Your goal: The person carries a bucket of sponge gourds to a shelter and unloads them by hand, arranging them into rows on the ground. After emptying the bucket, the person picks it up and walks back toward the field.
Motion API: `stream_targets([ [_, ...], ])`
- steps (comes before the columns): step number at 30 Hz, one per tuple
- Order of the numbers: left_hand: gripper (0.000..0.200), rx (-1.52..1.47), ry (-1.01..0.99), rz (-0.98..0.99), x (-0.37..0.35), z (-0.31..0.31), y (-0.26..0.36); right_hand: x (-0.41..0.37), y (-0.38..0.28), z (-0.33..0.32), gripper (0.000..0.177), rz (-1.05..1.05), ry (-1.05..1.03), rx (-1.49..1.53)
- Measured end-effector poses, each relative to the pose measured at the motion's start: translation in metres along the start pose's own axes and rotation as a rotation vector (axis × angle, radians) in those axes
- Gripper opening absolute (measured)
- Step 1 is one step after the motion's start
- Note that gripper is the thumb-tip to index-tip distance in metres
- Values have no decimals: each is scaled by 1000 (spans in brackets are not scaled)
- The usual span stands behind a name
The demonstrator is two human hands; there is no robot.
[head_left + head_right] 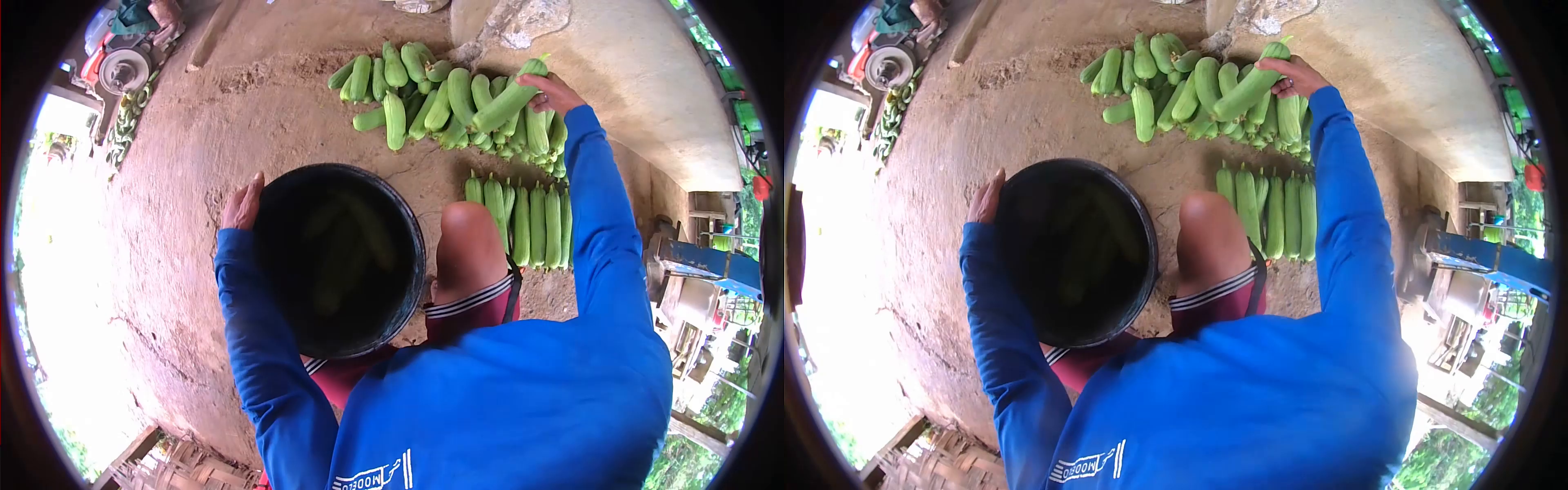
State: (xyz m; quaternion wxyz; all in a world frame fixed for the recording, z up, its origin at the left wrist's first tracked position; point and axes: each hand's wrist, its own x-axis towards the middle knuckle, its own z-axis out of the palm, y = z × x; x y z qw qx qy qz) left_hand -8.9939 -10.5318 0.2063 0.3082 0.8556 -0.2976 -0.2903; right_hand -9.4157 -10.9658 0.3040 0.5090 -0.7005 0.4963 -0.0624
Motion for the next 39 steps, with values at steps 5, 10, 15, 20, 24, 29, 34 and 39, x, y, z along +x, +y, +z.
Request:
stream_targets([
  [5, 68, 10, -40, -103, 2, -3, 1, 51, 4, -25, 41, 131, -108, -354],
  [10, 68, 26, -43, -158, -4, -5, 6, 86, 14, -34, 45, 174, -303, -586],
  [15, 67, -124, -10, -175, 6, -1, -11, 74, 16, -56, 30, 225, -322, -645],
  [20, 66, 7, 4, -191, 5, -4, -1, 92, 47, -60, 37, 274, -58, -921],
  [24, 69, 50, -30, -144, 0, -3, 6, 139, 115, -68, 66, 49, 330, -930],
  [29, 73, 83, 2, -111, -8, -2, 21, 119, 107, -32, 58, -267, 495, -1045],
  [34, 73, 149, -28, -124, -20, -5, 47, -40, -47, 115, 37, -485, -43, -393],
  [39, 74, 163, -19, -81, -16, -3, 38, -134, -109, 251, 27, -1062, -628, -648],
])
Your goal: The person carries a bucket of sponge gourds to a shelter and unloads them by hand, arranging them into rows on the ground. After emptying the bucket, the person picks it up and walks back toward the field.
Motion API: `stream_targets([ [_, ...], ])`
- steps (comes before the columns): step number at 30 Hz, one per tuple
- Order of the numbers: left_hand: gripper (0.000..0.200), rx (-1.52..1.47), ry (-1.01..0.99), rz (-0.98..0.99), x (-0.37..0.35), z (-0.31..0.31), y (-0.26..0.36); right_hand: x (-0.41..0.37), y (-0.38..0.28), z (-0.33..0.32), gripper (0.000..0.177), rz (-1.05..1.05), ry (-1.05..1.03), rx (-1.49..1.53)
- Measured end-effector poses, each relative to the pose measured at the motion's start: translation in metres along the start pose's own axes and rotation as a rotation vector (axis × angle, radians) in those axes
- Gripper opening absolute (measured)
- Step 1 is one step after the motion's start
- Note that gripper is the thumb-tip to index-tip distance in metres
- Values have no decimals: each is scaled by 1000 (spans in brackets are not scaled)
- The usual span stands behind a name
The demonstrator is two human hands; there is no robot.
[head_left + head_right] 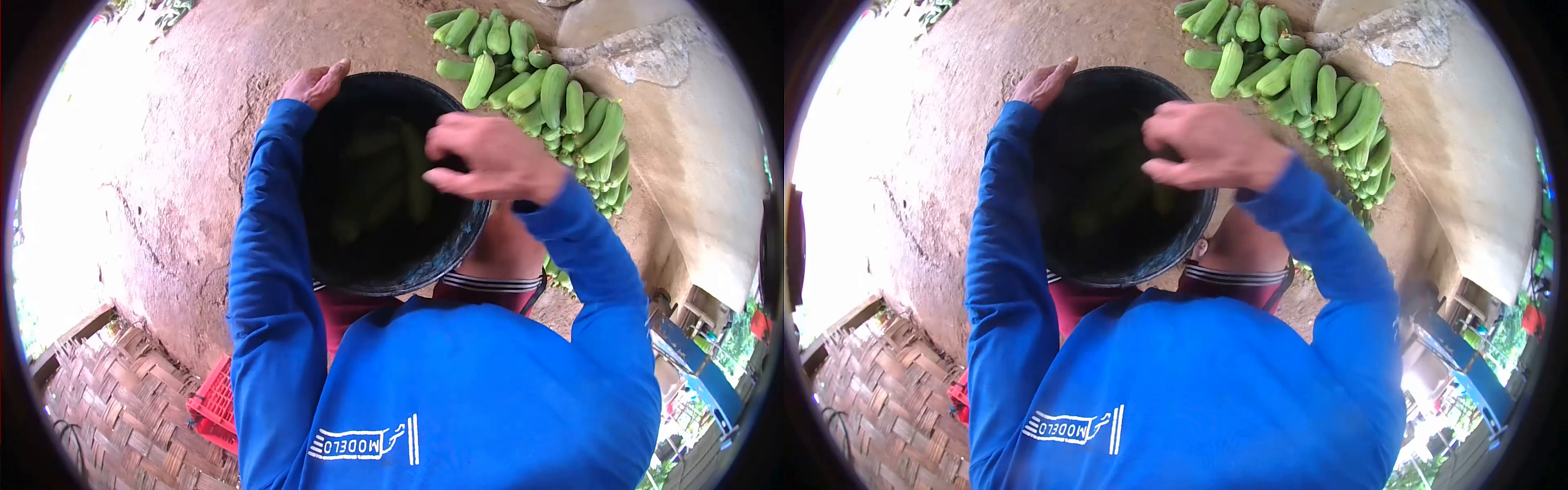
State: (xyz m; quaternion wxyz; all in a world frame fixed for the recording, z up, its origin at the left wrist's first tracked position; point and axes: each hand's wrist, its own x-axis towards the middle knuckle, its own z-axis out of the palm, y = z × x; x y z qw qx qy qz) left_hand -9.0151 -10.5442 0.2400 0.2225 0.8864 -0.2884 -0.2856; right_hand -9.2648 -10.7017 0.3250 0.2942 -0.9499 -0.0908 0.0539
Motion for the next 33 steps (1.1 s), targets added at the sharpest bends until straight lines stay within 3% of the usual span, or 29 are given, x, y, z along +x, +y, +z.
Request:
stream_targets([
  [2, 70, -38, 60, 56, -1, 1, -3, 21, 6, 41, 31, -207, 136, -275],
  [4, 69, -53, 73, 70, -4, 2, -4, 50, 0, 77, 35, 105, -413, -535],
  [6, 68, -64, 90, 86, -5, -1, -3, 68, 3, 107, 33, 51, -544, -534],
  [8, 66, -43, 143, 120, -11, -1, 1, 78, 49, 152, 32, 91, -563, -472],
  [13, 64, -42, 139, 132, -6, 4, -3, 100, 88, 174, 30, 188, -623, -319],
  [18, 68, -12, 214, 174, -7, 9, -2, 94, 91, 188, 31, 197, -621, -346],
  [20, 62, 1, 175, 75, -11, 6, 3, 93, 90, 195, 33, 182, -608, -360],
  [24, 63, 11, 161, 74, -21, 0, 8, 84, 88, 197, 37, 96, -575, -379],
  [31, 62, 7, 155, 93, -14, 3, 3, 35, 72, 149, 46, -274, -353, -456],
  [33, 62, 17, 176, 113, -14, 3, 3, 24, 47, 118, 49, -236, -314, -456],
])
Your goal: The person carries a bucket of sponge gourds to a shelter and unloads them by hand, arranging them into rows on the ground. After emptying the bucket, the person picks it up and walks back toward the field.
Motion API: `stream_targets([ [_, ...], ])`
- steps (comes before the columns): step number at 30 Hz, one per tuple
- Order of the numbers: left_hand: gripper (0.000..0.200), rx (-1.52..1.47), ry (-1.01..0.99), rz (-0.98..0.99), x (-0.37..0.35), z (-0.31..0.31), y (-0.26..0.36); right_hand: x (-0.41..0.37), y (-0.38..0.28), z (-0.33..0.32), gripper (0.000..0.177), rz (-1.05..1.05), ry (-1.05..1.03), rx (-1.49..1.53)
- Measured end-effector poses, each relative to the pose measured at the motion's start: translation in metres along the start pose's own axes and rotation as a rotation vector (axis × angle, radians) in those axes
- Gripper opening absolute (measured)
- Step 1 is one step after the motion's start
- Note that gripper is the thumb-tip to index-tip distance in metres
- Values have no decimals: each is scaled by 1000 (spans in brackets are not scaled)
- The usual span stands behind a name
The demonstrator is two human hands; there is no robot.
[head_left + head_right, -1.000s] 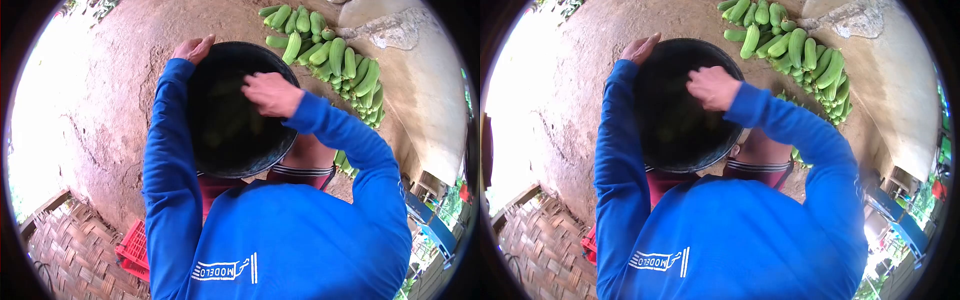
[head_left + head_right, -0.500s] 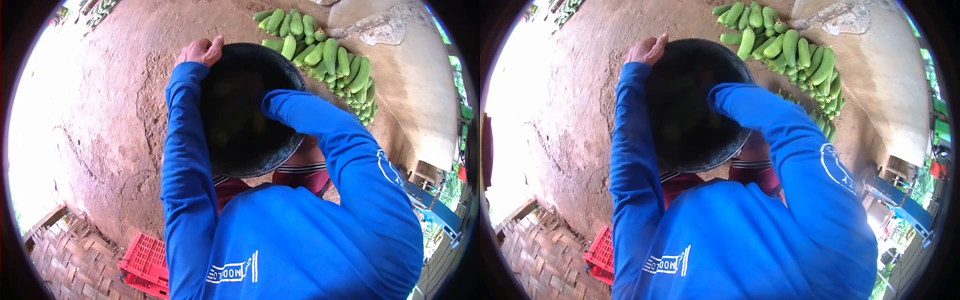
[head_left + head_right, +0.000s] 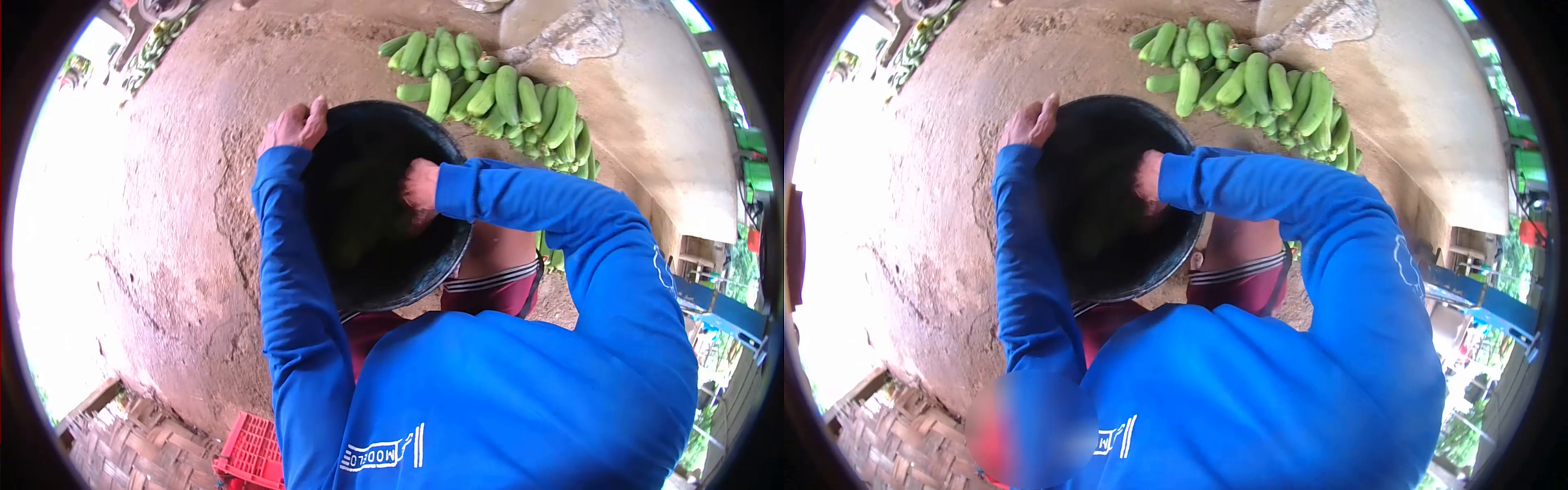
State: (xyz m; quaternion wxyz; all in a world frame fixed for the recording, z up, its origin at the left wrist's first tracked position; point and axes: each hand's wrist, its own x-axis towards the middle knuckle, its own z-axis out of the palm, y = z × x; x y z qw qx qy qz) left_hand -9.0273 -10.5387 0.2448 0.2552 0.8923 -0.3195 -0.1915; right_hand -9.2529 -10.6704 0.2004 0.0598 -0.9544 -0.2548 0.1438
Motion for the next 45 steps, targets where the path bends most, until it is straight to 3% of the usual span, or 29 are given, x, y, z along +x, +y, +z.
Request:
stream_targets([
  [2, 61, 8, 8, 15, -2, 3, -1, -19, -19, -92, 58, 271, -191, 145],
  [5, 60, -15, 8, 52, -1, 1, -1, -65, -26, -167, 60, 539, -301, 456],
  [7, 60, -16, 19, 1, -4, 0, 2, -125, -7, -134, 57, -39, 355, 175],
  [9, 60, -12, 21, 33, -1, 1, 0, -163, -18, -163, 52, 616, 257, 910],
  [10, 60, 4, 20, 7, -2, 0, 2, -200, -6, -114, 49, 718, 428, 918],
  [12, 60, 15, 12, 7, -3, 2, 7, -229, -15, -89, 48, 931, 724, 1439],
  [13, 60, 39, 29, 1, -4, 3, 7, -229, -19, -86, 48, 947, 745, 1430],
  [15, 61, 64, 42, 17, -3, 3, 5, -234, -21, -68, 55, 887, 1253, 1865],
  [17, 61, -26, -6, 15, 0, 5, -3, -252, -9, -35, 53, 928, 1360, 1856],
  [19, 62, -29, -10, 26, 9, 12, -19, -274, 8, -5, 59, 789, 1356, 2122],
  [20, 62, -32, -6, 18, 13, 15, -27, -282, 13, 3, 68, 872, 1326, 2114],
  [25, 64, 29, 7, -37, 10, 12, -17, -323, 23, 45, 69, 778, 1580, 2268],
  [27, 67, -51, 139, 14, 6, 18, -17, -342, 21, 61, 70, 715, 1686, 2249],
  [29, 69, -53, 80, -31, 5, 14, -18, -360, 10, 68, 69, 777, 1764, 2223],
  [31, 74, -73, -9, -148, 5, 9, -7, -381, -9, 80, 69, 1011, 1770, 2093],
  [33, 77, -15, -63, -193, 3, 7, 1, -398, -37, 95, 69, 1097, 1783, 2034],
  [35, 79, -3, 47, -154, 9, 10, -16, -412, -68, 118, 69, 1509, 1665, 1822],
  [36, 79, 4, 32, -142, 13, 8, -21, -413, -83, 125, 68, 1607, 1672, 1775],
  [40, 83, 37, -7, -204, 16, 7, -21, -423, -124, 153, 69, 1859, 1544, 1757],
  [44, 85, 21, 8, -259, 12, 6, -8, -429, -135, 196, 69, 2006, 1578, 1704],
  [45, 85, 20, 5, -257, 12, 8, -8, -434, -133, 210, 69, 2083, 1489, 1604],
])
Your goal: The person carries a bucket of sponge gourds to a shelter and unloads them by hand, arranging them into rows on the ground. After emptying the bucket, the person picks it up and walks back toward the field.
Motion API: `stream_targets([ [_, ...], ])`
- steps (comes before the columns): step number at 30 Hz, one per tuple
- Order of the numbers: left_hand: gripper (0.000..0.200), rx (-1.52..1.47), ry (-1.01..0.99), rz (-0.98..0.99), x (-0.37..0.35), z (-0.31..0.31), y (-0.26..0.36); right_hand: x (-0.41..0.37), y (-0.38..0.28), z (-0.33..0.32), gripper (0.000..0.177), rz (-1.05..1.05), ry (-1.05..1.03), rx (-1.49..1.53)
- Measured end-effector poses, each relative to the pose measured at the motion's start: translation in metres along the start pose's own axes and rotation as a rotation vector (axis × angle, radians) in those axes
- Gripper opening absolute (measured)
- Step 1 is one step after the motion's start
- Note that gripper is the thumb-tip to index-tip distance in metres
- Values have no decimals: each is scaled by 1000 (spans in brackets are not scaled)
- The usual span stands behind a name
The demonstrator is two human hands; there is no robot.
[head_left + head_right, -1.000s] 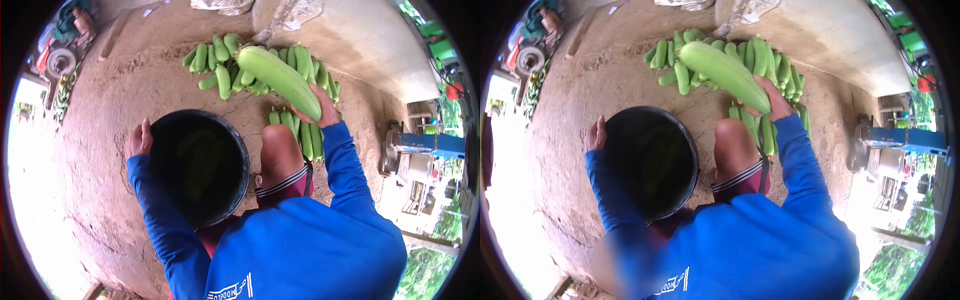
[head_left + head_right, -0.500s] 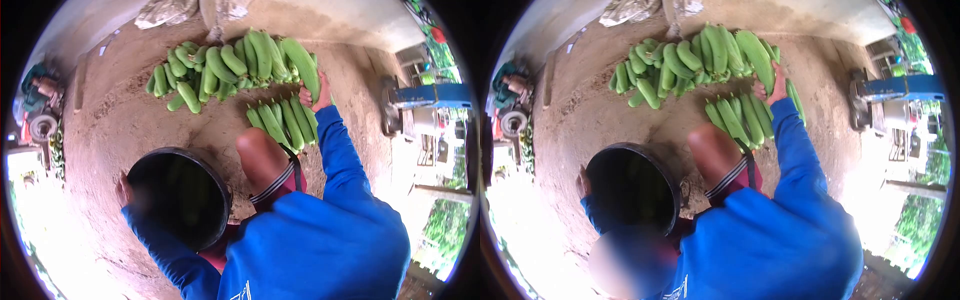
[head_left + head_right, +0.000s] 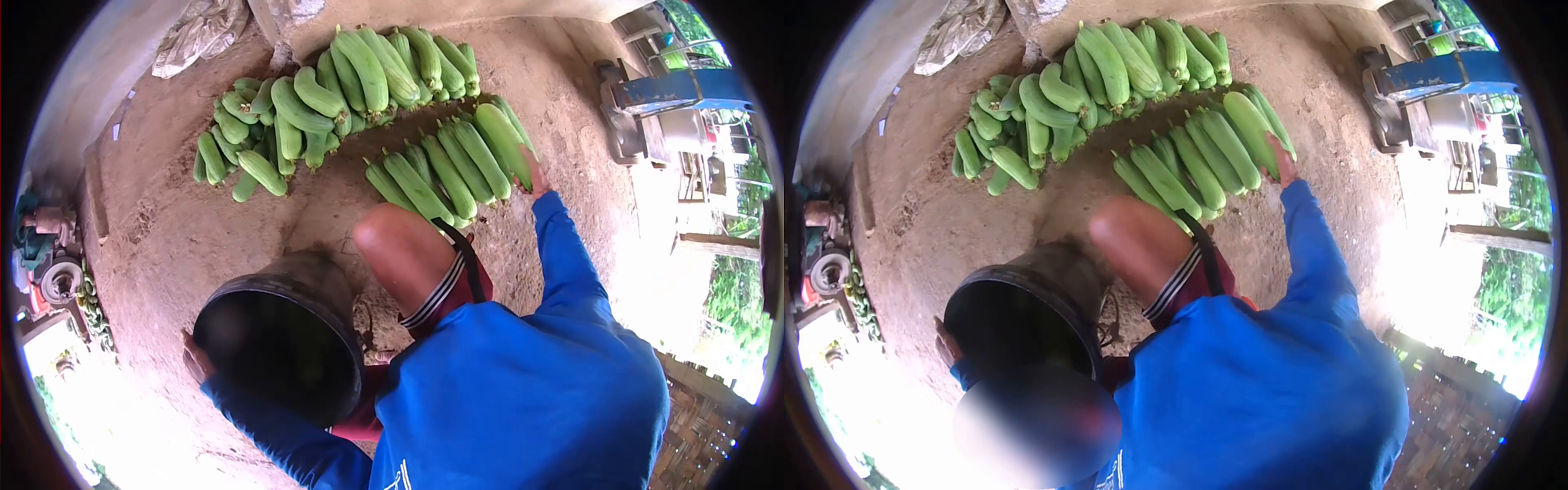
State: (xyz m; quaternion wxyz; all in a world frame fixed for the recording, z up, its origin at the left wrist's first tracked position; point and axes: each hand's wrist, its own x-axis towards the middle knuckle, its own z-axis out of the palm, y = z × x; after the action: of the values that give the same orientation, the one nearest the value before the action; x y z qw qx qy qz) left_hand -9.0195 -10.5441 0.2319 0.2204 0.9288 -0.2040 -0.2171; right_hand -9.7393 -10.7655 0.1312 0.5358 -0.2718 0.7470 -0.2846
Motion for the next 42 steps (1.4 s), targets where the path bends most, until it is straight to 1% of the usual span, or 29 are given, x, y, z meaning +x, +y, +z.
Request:
stream_targets([
  [1, 81, -17, 5, 31, 0, 0, 0, 10, 6, -1, 70, -30, 42, -92],
  [2, 77, -33, 13, 62, -1, -1, -1, 17, 13, -2, 70, -31, 40, -91],
  [4, 77, -34, 51, 62, -11, 1, 5, 29, 21, 2, 69, -350, 173, -380],
  [5, 77, -34, 85, 58, -13, 1, 7, 31, 23, 1, 59, -441, 150, -471],
  [6, 77, -34, 95, 45, -10, 0, 4, 36, 23, -1, 59, -446, 135, -477],
  [8, 77, -126, 6, 64, -5, 2, -5, 51, 18, -9, 58, -510, 197, -963],
  [9, 72, -69, -18, 37, -6, 3, -7, 72, 31, -22, 54, -673, 251, -1167],
  [10, 72, -11, -32, -3, -5, 3, -9, 77, 34, -27, 52, -852, 329, -1146],
  [11, 66, 117, 1, -43, 4, 9, -27, 78, 40, -24, 51, -1038, 388, -1101],
  [12, 69, 149, -35, -9, -5, 5, -17, 77, 29, -18, 50, -1019, 418, -1106],
  [13, 70, 298, -17, 17, -9, 3, -10, 66, 12, -2, 43, -1071, 359, -1003],
  [14, 69, 115, -15, -22, -6, 1, -2, 28, -20, 30, 36, -1080, 193, -886],
  [15, 64, 133, 92, 44, -25, -2, 19, -38, -54, 75, 32, -1025, 129, -806],
  [16, 60, 108, 108, 85, -22, 1, 15, -70, -74, 106, 31, -1071, -8, -763],
  [17, 61, 154, 74, 90, -26, -4, 22, -117, -96, 145, 27, -1028, -126, -729],
  [19, 64, 176, 49, 99, -22, -2, 21, -196, -119, 208, 27, -1069, -441, -658],
  [20, 64, 172, 52, 82, -20, -1, 20, -226, -130, 235, 27, -1260, -646, -703],
  [22, 66, 186, -31, 115, -19, -5, 20, -269, -111, 287, 39, -1490, -872, -866],
  [24, 67, 182, -24, 124, -25, -5, 24, -306, -96, 334, 36, -1623, -1155, -921],
  [25, 67, 212, 6, 121, -27, -6, 26, -314, -80, 352, 33, -1807, -1062, -958],
  [27, 67, 239, 45, 123, -31, -9, 27, -328, -41, 379, 32, -1964, -987, -1285],
  [28, 67, 244, 49, 131, -33, -9, 27, -338, -25, 388, 32, -1908, -1005, -1583],
  [30, 67, 248, 56, 144, -32, -11, 28, -355, -3, 410, 31, -1593, -1367, -1824],
  [33, 66, 223, 23, 127, -34, -9, 31, -256, 147, 462, 28, -1758, -1379, -976],
  [34, 66, 233, 57, 113, -37, -9, 33, -257, 140, 468, 30, -1479, -1495, -1200],
  [35, 66, 245, 91, 102, -38, -10, 34, -255, 132, 468, 32, -1325, -1525, -1344],
  [36, 66, 249, 91, 114, -38, -12, 35, -253, 131, 467, 34, -1237, -1521, -1441],
  [38, 66, 247, 53, 108, -38, -12, 36, -247, 132, 461, 38, -1174, -1462, -1571],
  [42, 67, 226, 62, 126, -41, -12, 34, -238, 133, 454, 47, -1114, -1352, -1711],
])
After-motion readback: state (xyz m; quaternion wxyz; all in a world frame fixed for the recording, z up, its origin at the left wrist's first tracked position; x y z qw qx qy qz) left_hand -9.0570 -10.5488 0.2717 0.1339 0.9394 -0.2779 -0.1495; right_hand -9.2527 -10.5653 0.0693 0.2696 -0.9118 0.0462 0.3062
